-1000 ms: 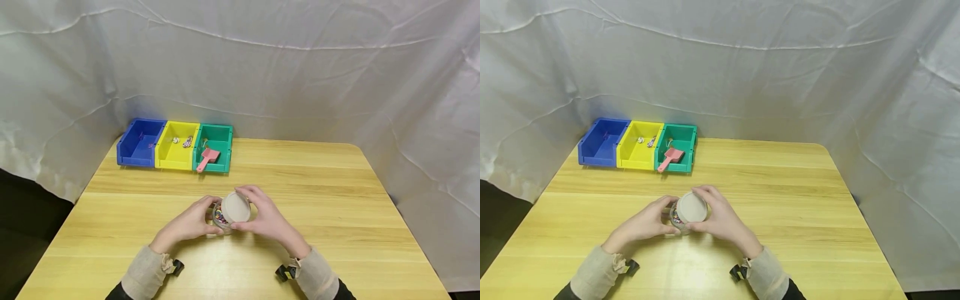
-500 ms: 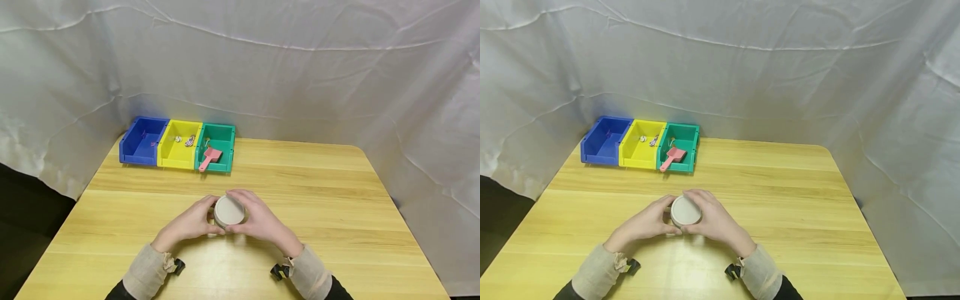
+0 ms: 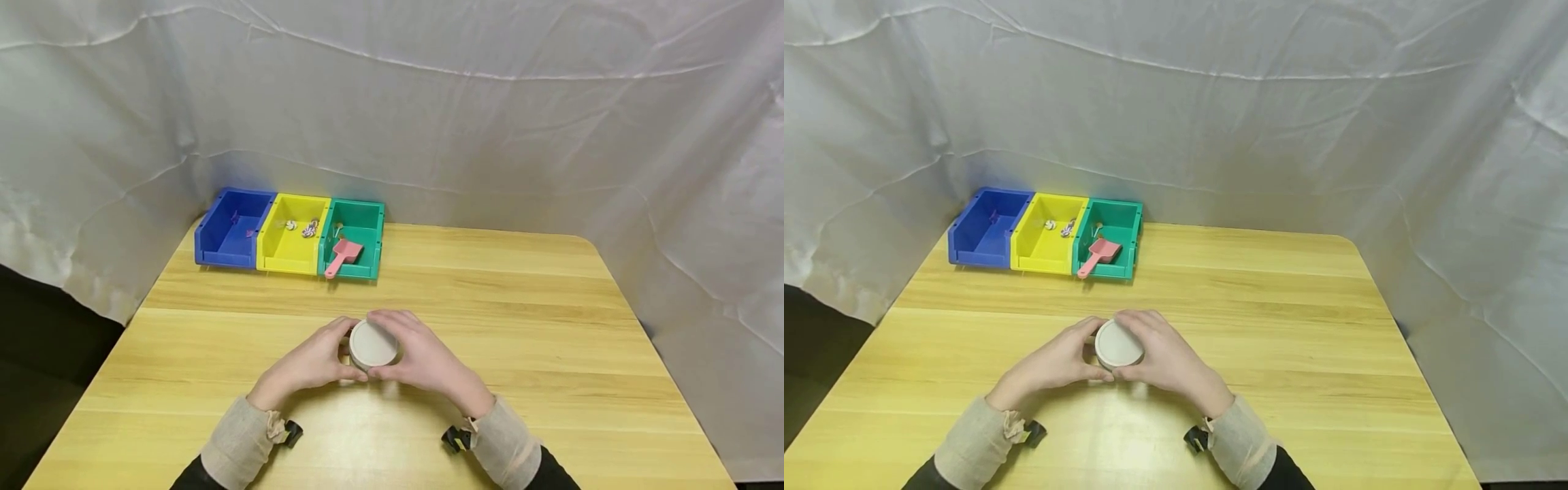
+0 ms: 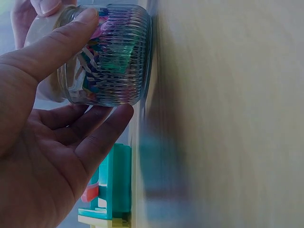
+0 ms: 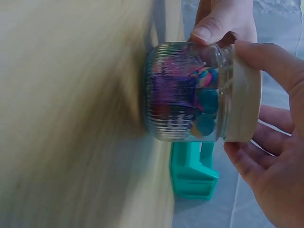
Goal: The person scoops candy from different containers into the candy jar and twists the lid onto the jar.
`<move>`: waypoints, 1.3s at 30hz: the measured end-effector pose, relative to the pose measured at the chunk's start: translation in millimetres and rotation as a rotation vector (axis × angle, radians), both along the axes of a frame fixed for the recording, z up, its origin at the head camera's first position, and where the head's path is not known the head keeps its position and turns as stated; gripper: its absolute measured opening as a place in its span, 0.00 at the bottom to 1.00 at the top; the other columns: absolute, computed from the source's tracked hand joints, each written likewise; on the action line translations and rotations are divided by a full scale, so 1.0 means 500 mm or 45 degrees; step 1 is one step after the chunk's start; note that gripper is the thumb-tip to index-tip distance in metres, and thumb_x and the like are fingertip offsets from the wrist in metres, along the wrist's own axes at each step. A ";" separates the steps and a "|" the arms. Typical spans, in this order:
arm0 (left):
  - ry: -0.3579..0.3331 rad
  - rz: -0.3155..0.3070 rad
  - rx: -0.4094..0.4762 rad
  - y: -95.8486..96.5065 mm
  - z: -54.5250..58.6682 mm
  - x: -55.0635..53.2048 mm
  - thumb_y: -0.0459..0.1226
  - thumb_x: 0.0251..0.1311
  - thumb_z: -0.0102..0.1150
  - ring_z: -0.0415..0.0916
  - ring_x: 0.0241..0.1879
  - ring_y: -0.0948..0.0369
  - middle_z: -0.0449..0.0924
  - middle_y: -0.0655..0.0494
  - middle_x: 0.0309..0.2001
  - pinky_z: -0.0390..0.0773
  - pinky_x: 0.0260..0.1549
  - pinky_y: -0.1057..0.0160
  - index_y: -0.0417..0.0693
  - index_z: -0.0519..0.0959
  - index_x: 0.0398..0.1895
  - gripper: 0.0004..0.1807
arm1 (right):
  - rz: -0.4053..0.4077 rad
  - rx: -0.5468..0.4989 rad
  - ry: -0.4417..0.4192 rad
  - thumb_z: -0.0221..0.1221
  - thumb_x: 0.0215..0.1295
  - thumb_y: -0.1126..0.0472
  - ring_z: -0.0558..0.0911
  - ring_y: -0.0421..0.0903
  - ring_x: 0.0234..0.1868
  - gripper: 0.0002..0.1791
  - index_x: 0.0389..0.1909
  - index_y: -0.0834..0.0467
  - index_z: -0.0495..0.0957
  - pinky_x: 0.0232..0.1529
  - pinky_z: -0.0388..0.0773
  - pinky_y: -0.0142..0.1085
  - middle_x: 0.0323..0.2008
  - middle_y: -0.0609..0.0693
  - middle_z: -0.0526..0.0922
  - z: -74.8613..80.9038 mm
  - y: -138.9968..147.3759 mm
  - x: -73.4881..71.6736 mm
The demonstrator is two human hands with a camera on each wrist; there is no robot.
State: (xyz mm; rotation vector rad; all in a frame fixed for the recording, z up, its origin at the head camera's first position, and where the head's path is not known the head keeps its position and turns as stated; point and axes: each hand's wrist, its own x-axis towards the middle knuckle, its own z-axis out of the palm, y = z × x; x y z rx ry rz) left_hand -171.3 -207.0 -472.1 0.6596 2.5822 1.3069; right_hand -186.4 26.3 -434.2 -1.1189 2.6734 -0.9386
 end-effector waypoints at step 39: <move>-0.012 0.008 -0.023 0.004 0.004 0.001 0.43 0.47 0.84 0.79 0.55 0.56 0.78 0.50 0.58 0.80 0.57 0.52 0.40 0.72 0.66 0.44 | 0.088 0.097 -0.057 0.65 0.66 0.52 0.63 0.53 0.78 0.43 0.79 0.59 0.61 0.74 0.64 0.52 0.79 0.56 0.62 0.005 0.013 0.000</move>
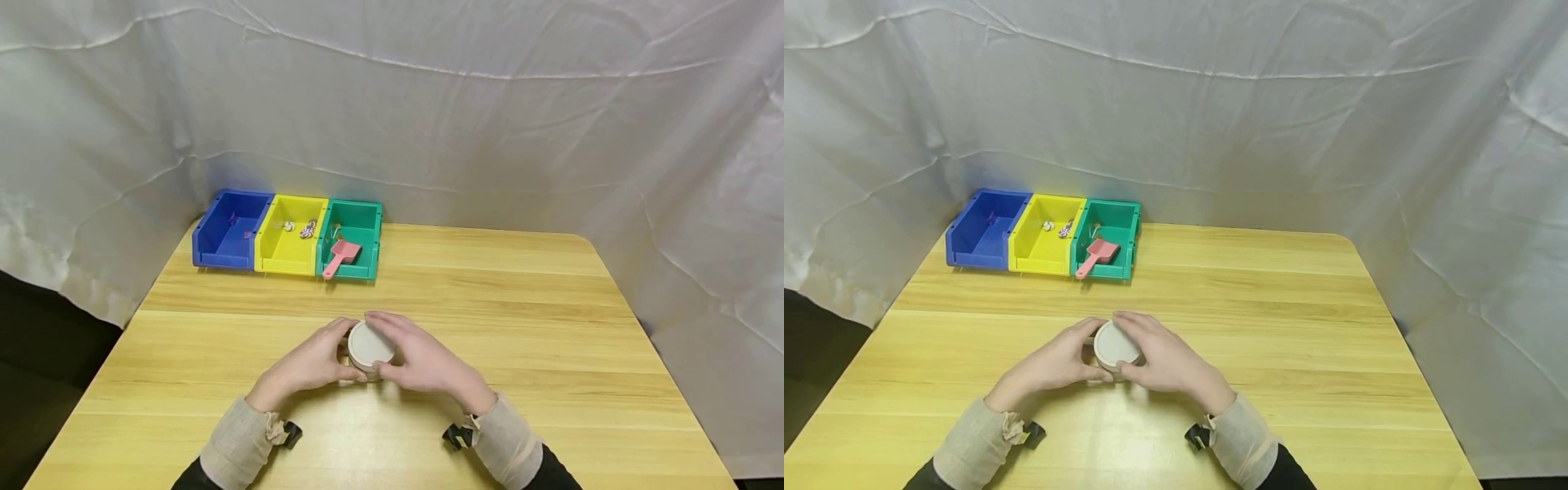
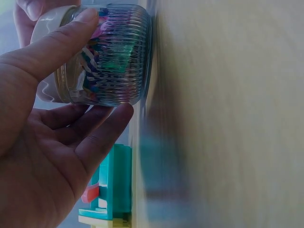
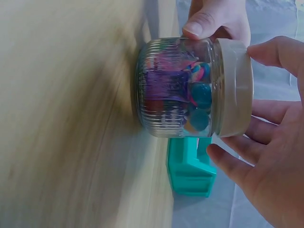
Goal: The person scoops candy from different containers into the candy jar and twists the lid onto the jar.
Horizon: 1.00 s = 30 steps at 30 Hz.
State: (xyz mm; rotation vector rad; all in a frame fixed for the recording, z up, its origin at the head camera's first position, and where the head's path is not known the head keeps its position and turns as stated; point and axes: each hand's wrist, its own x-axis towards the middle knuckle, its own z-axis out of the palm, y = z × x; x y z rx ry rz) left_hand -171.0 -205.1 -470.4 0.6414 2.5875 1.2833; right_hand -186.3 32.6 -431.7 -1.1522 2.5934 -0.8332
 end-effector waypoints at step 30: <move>-0.006 -0.029 0.046 0.000 -0.001 0.001 0.42 0.50 0.83 0.78 0.54 0.56 0.77 0.51 0.56 0.82 0.55 0.54 0.40 0.72 0.65 0.41 | -0.230 -0.162 0.021 0.72 0.61 0.40 0.73 0.49 0.66 0.46 0.75 0.57 0.68 0.63 0.77 0.49 0.70 0.52 0.68 -0.029 -0.004 0.012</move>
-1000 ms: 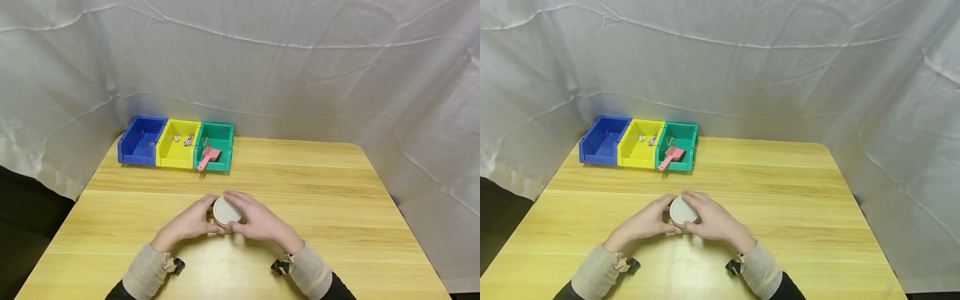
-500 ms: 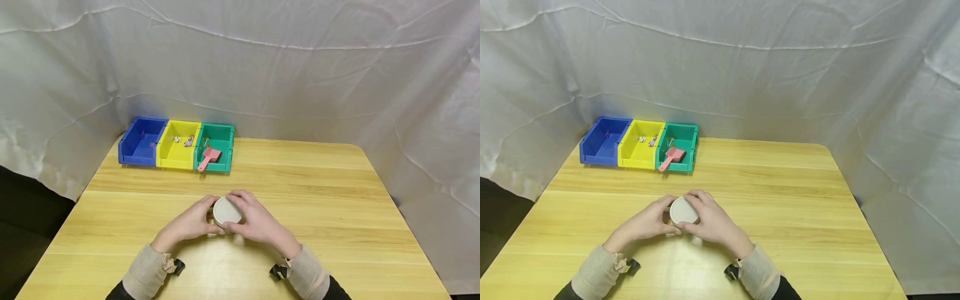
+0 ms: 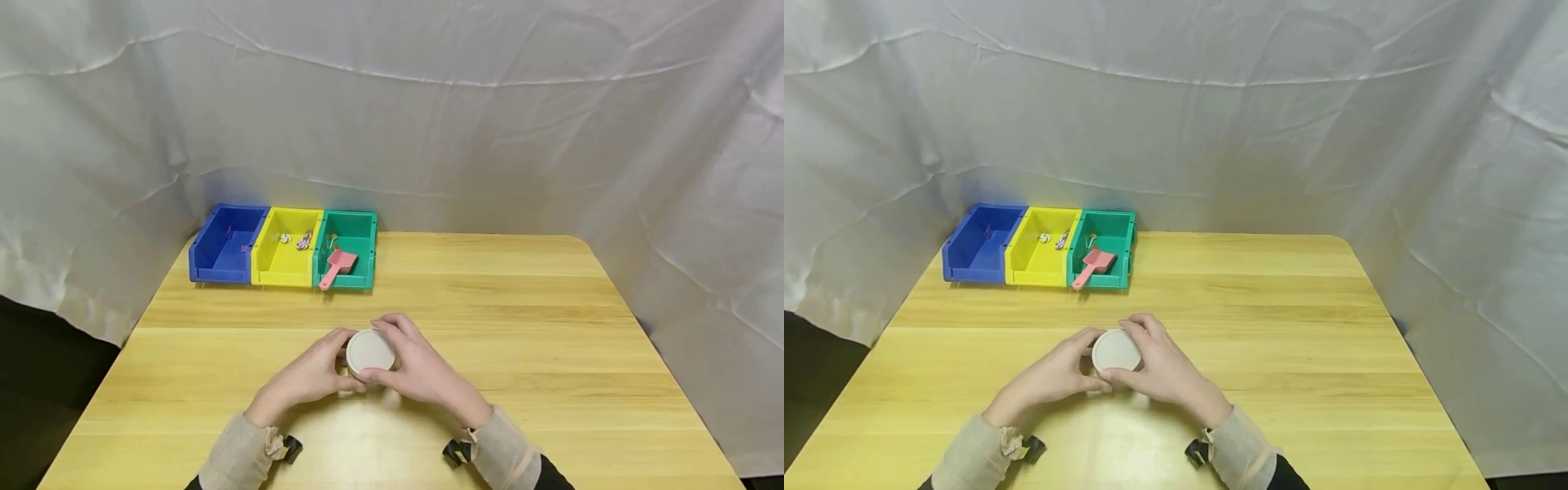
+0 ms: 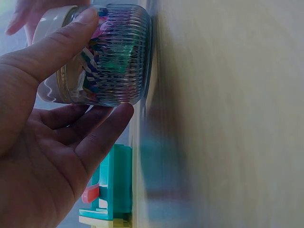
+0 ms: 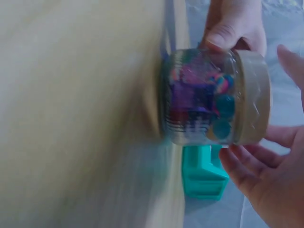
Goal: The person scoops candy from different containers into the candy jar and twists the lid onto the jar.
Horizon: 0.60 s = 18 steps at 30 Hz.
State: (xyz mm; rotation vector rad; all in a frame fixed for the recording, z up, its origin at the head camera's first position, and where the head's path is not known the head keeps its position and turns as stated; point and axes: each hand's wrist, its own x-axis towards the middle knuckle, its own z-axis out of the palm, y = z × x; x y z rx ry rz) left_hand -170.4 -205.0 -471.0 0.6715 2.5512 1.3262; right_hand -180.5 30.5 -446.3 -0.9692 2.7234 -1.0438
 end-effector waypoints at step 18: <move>0.019 0.014 -0.036 -0.001 -0.002 0.001 0.43 0.48 0.83 0.80 0.55 0.55 0.78 0.50 0.57 0.81 0.56 0.52 0.40 0.73 0.65 0.42 | 0.136 0.063 -0.036 0.74 0.60 0.48 0.67 0.52 0.74 0.46 0.76 0.58 0.66 0.70 0.70 0.53 0.75 0.52 0.67 0.007 0.010 -0.007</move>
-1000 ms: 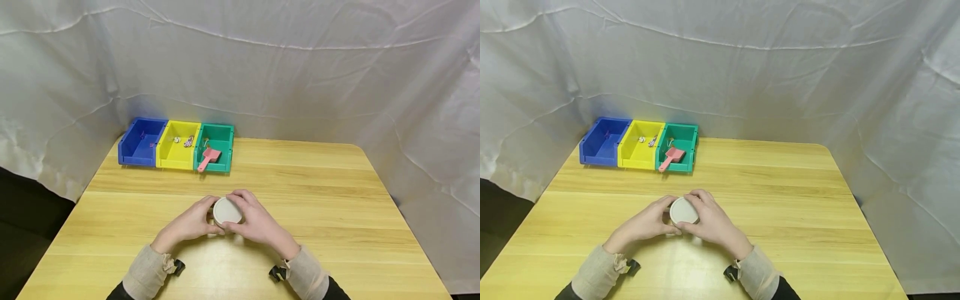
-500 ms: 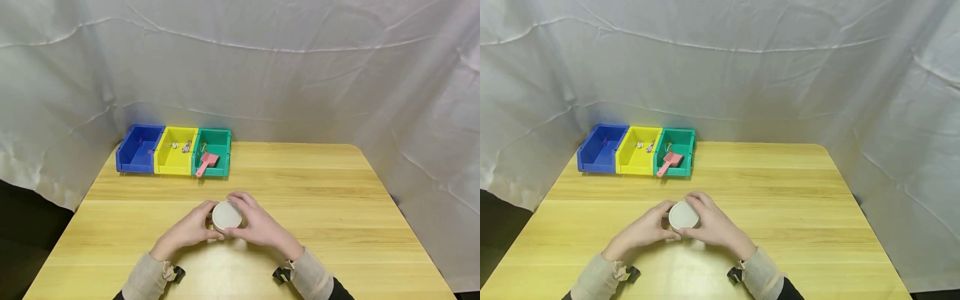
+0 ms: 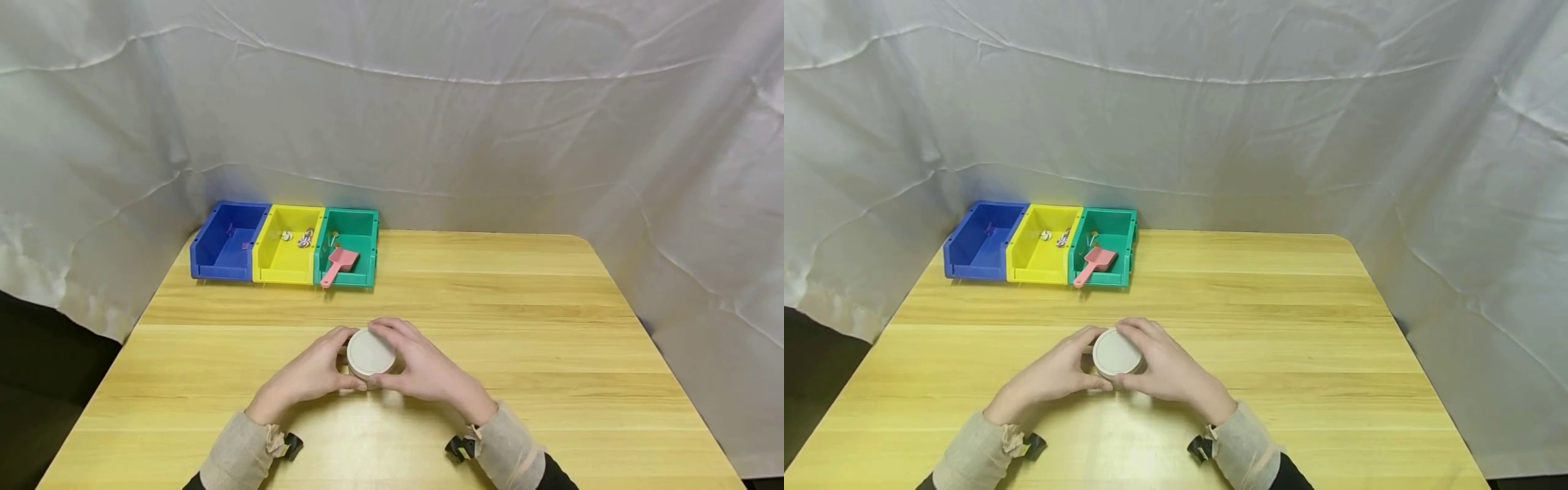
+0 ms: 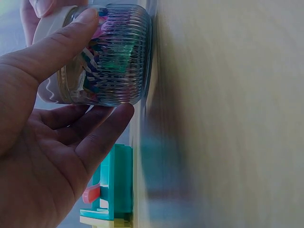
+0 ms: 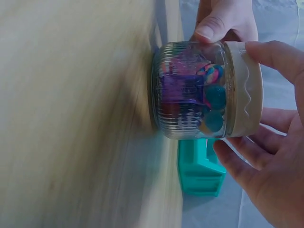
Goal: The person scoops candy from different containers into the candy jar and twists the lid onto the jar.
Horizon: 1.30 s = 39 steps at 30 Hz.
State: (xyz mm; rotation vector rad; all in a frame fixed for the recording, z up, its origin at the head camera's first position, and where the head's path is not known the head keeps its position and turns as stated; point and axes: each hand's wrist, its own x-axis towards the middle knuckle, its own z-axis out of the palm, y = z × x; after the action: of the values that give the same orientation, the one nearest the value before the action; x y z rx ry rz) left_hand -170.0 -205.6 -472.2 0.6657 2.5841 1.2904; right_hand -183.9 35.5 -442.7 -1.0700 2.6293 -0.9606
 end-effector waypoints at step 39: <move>-0.008 -0.007 0.014 0.001 -0.001 0.000 0.42 0.49 0.83 0.79 0.56 0.55 0.77 0.52 0.57 0.81 0.57 0.53 0.41 0.72 0.66 0.42 | 0.118 0.206 0.061 0.73 0.58 0.51 0.73 0.47 0.63 0.40 0.70 0.60 0.73 0.58 0.78 0.40 0.67 0.52 0.71 0.056 -0.017 -0.027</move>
State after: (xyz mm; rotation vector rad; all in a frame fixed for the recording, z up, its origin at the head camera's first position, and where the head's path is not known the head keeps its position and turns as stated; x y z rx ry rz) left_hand -170.0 -205.2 -472.5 0.6689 2.5703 1.3041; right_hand -197.5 26.7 -414.6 -1.1769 2.6157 -0.6992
